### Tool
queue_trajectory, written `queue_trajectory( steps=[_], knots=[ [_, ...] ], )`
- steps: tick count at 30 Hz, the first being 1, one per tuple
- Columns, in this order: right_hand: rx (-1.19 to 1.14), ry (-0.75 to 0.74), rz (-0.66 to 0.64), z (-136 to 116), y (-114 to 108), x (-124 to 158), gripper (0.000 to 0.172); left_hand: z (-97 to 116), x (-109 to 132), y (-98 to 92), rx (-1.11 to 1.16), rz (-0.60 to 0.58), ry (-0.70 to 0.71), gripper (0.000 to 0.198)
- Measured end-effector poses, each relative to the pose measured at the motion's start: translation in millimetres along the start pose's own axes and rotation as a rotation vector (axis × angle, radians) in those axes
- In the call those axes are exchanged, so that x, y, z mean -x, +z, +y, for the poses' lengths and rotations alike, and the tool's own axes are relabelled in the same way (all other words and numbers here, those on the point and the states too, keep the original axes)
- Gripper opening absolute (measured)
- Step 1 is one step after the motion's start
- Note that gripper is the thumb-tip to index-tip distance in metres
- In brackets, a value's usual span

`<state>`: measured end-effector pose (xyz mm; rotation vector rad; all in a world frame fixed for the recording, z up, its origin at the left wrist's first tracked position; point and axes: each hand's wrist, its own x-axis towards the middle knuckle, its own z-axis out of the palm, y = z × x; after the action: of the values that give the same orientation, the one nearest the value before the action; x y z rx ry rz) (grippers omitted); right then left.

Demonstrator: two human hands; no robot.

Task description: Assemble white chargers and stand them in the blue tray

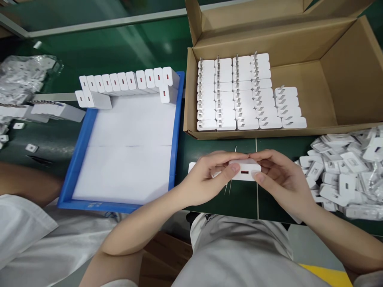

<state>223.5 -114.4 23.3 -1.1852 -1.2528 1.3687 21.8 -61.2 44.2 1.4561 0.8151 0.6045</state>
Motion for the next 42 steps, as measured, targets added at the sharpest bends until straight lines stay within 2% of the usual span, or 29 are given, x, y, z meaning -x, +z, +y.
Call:
queue_trajectory(
  steps=[42],
  knots=[
    [-0.007, 0.002, -0.017, 2.1, -0.7, 0.4, 0.025, -1.5, 1.4, -1.2, -0.027, -0.003, -0.006, 0.036]
  ],
)
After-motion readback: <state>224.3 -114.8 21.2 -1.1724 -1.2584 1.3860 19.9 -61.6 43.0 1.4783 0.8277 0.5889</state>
